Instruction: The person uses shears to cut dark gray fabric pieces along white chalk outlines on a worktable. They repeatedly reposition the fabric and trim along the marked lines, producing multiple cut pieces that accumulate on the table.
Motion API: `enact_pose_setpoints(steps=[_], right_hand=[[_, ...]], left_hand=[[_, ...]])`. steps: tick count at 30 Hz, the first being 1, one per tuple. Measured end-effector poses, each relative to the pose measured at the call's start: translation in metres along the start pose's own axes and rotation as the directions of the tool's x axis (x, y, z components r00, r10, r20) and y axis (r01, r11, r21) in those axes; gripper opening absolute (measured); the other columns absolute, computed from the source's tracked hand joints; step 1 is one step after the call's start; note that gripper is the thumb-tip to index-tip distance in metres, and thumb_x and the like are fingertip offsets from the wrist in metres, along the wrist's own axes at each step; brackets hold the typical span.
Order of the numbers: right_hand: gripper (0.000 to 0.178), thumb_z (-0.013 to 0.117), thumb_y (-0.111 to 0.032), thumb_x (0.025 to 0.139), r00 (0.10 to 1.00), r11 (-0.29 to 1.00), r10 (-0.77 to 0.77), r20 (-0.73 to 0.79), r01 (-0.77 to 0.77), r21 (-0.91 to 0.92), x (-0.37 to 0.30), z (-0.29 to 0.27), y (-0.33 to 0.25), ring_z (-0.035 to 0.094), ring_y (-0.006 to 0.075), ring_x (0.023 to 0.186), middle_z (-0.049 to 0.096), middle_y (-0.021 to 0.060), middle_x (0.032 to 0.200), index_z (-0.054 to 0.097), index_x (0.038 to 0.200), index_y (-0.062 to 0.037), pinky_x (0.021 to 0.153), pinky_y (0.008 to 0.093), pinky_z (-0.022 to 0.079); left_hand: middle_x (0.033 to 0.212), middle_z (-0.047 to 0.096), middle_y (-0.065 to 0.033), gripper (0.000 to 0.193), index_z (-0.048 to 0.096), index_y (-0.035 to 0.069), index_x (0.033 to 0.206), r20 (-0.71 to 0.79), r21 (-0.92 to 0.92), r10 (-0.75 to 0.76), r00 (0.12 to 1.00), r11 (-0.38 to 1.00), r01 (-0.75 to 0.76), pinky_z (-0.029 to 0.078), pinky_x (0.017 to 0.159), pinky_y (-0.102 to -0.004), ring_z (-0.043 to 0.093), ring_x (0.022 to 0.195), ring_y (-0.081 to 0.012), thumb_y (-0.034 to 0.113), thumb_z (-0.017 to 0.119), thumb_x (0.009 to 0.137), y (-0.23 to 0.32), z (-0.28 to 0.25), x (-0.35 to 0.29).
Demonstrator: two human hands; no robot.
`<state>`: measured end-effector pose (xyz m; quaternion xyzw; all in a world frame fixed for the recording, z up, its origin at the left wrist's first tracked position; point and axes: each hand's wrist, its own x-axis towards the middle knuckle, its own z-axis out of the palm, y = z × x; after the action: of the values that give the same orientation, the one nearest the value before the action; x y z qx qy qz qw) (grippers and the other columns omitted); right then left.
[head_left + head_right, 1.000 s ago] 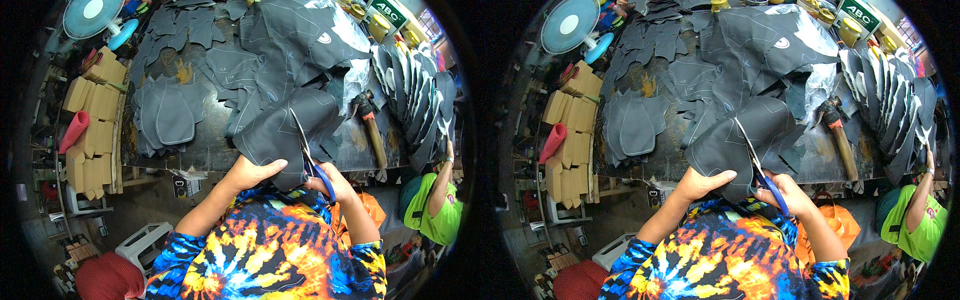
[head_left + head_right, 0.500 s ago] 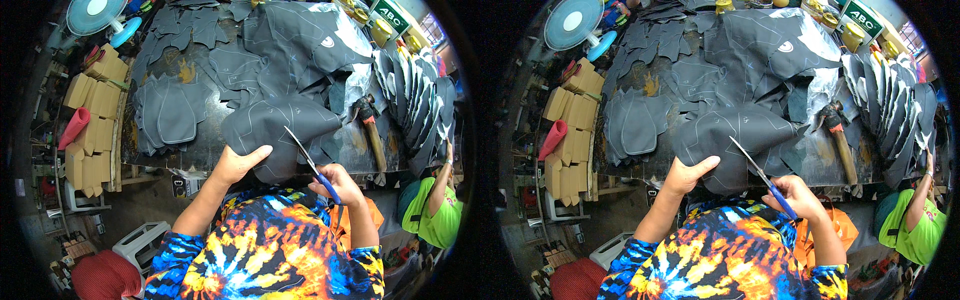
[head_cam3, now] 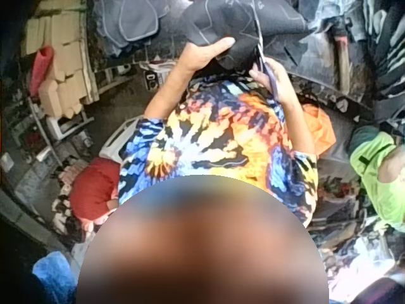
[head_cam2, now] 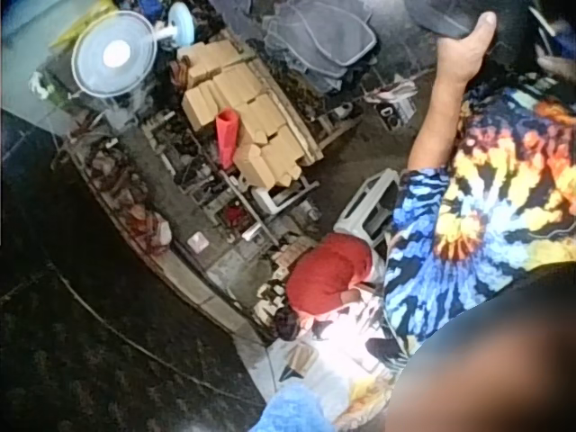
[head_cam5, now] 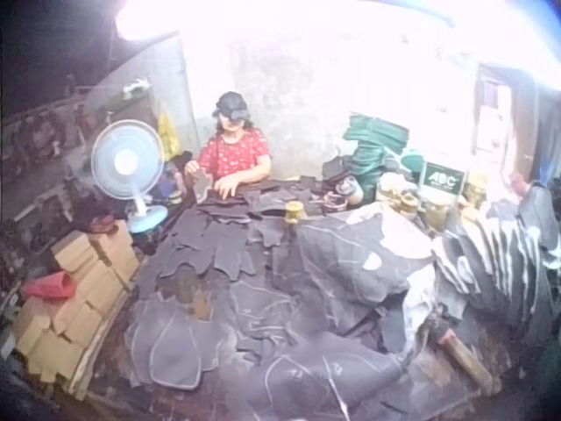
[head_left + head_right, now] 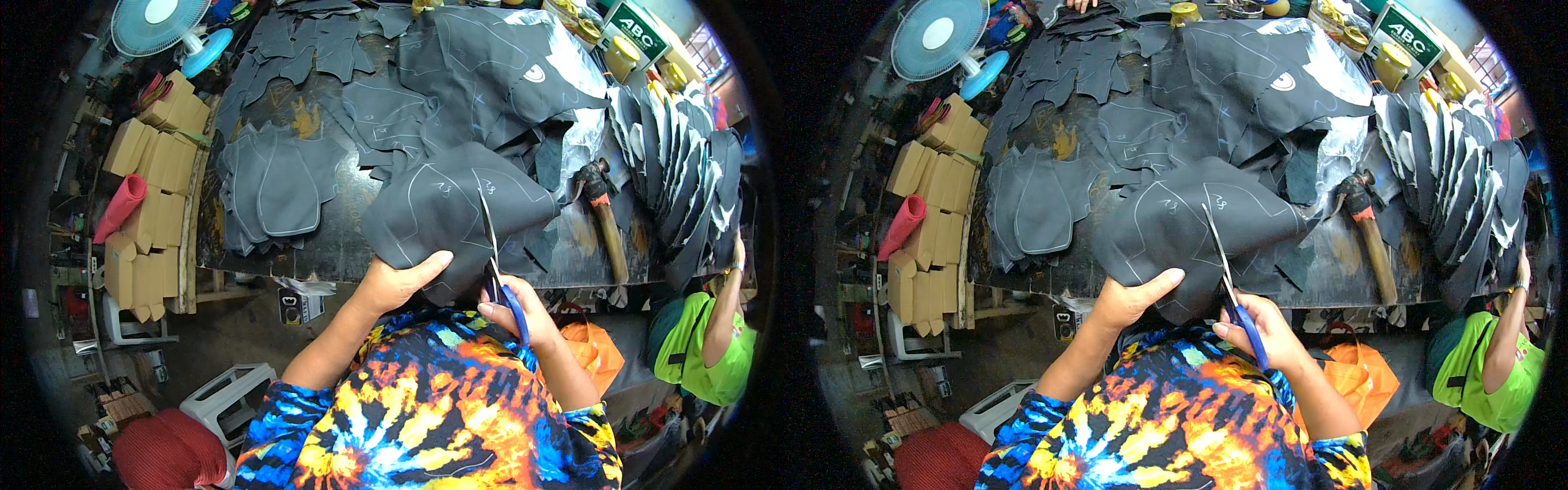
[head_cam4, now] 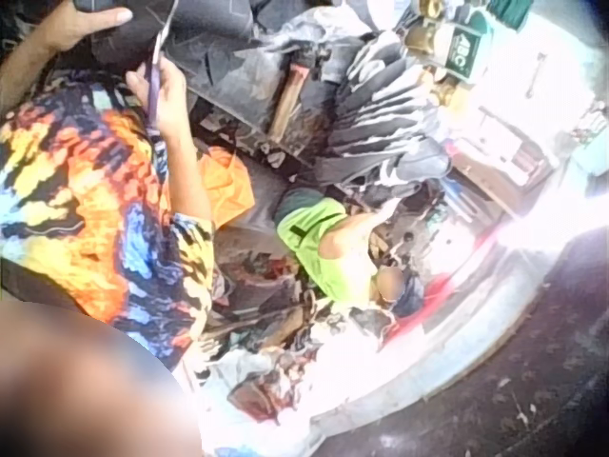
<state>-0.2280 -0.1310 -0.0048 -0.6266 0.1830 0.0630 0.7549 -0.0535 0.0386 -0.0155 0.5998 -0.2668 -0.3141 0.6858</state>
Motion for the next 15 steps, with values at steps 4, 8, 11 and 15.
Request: enact_pose_setpoints(steps=[4,8,11,15], right_hand=[[0.023,0.075,-0.013,0.091,0.998,0.999,0.012,-0.069,-0.014,-0.038,-0.003,0.006,0.003,0.042,0.0029,0.070,0.047,-0.0096,0.074,0.055,0.080,-0.0100,0.063,0.0221,0.037],[0.027,0.076,-0.013,0.090,0.996,0.996,0.078,-0.030,-0.079,-0.036,-0.008,-0.008,-0.002,0.041,0.0022,0.068,0.047,-0.0096,0.072,0.054,0.075,-0.0094,0.061,0.0225,0.035],[0.025,0.077,-0.013,0.089,0.996,0.991,0.091,0.004,-0.091,-0.096,-0.009,-0.017,-0.011,0.041,0.0023,0.067,0.048,-0.0099,0.072,0.056,0.078,-0.0090,0.061,0.0225,0.036],[0.024,0.078,-0.015,0.090,0.989,0.994,0.095,0.109,-0.088,-0.066,0.000,-0.020,-0.025,0.043,0.0029,0.072,0.051,-0.0082,0.076,0.057,0.083,-0.0083,0.064,0.0225,0.038]], left_hand=[[0.127,0.065,-0.0088,0.046,0.059,-0.002,0.131,0.004,-0.020,0.000,1.000,1.000,0.000,0.048,0.101,-0.0333,0.061,0.116,-0.0190,0.010,0.076,0.090,0.002,0.001,-0.001],[0.127,0.065,-0.0081,0.047,0.059,-0.001,0.131,0.045,-0.006,-0.022,0.999,1.000,0.022,0.047,0.101,-0.0332,0.060,0.116,-0.0182,0.010,0.077,0.089,0.005,-0.008,0.001],[0.126,0.065,-0.0078,0.047,0.060,-0.001,0.130,0.075,-0.033,-0.050,0.996,0.998,0.053,0.047,0.102,-0.0335,0.059,0.116,-0.0179,0.010,0.078,0.088,0.009,-0.018,0.000],[0.124,0.065,-0.0082,0.046,0.061,-0.001,0.128,0.118,-0.027,-0.085,0.989,0.996,0.088,0.048,0.101,-0.0339,0.060,0.114,-0.0181,0.011,0.078,0.088,0.014,-0.024,-0.003]])
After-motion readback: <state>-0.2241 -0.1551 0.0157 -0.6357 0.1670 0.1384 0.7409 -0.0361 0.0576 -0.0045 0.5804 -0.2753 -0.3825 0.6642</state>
